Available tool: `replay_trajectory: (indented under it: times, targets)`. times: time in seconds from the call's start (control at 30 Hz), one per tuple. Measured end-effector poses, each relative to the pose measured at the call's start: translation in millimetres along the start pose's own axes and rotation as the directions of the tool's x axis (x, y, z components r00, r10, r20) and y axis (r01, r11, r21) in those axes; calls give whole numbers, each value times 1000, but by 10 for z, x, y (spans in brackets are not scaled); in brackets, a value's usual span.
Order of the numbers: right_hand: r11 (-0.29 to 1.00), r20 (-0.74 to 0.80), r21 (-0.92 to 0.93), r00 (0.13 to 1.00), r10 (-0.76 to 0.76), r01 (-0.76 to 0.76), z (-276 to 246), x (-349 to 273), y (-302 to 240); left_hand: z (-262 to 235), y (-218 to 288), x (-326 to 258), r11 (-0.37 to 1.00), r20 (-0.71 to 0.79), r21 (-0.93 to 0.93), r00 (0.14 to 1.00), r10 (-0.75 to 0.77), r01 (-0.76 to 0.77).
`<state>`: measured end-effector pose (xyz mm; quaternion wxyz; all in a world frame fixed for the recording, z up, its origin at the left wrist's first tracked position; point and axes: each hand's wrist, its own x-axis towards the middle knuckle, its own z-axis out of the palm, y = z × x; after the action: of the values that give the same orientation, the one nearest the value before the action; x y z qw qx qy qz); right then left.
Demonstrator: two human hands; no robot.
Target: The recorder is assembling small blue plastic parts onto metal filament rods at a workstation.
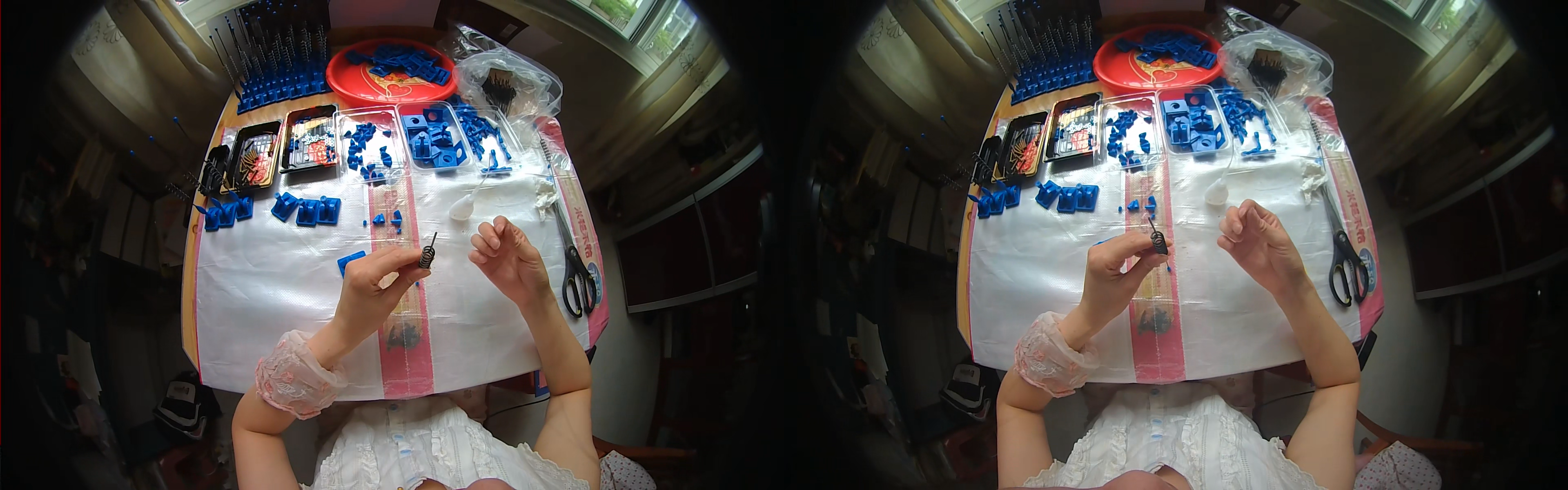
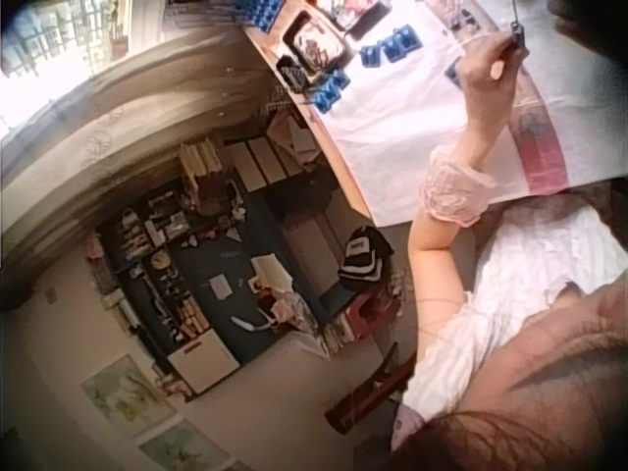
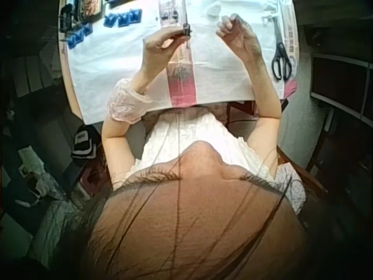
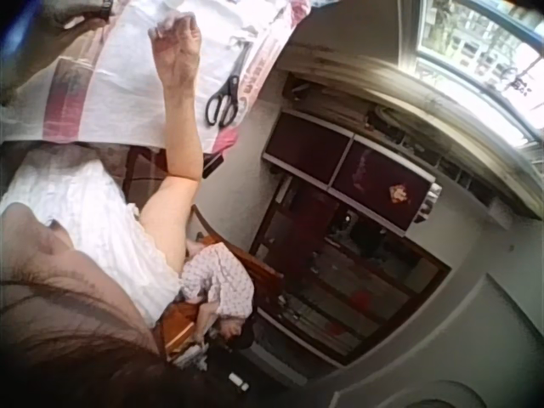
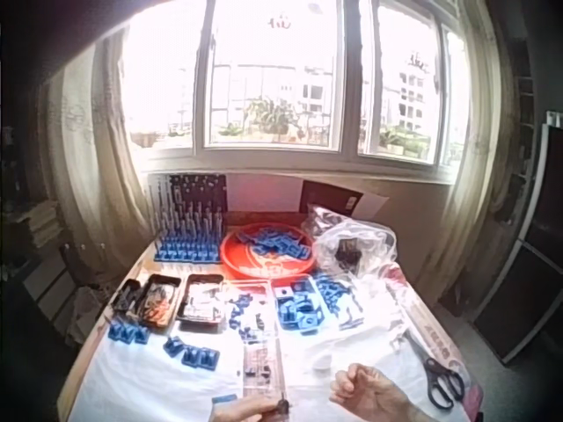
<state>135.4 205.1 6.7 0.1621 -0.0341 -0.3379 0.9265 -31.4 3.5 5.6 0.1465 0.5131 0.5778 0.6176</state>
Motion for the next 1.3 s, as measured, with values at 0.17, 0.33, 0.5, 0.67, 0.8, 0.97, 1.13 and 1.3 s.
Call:
replay_trajectory:
  times: [0.17,0.33,0.5,0.67,0.8,0.97,1.13,1.3]
  targets:
    - [998,99,56,995,3,-8,-51,12,10,3,-8,-5,1000,-3,0,1000,-3,3]
    - [995,117,103,993,3,-15,-47,15,24,-2,0,0,1000,2,-3,1000,0,0]
    - [993,134,119,991,5,-21,-54,20,33,-1,-19,-8,1000,0,1,1000,7,-7]
    - [993,133,113,991,5,-20,-55,17,34,-9,2,-2,1000,6,10,1000,1,-2]
    - [995,130,102,991,8,-22,-53,25,38,-7,-10,-8,1000,-1,8,1000,1,-1]
    - [997,129,79,992,13,-24,-50,25,42,-4,-11,-1,1000,-11,11,1000,26,-26]
    - [998,122,59,992,15,-22,-53,19,45,-13,-8,-1,1000,-3,18,1000,25,-25]
    - [998,127,54,992,18,-25,-50,20,40,2,-9,0,1000,-3,4,1000,23,-23]
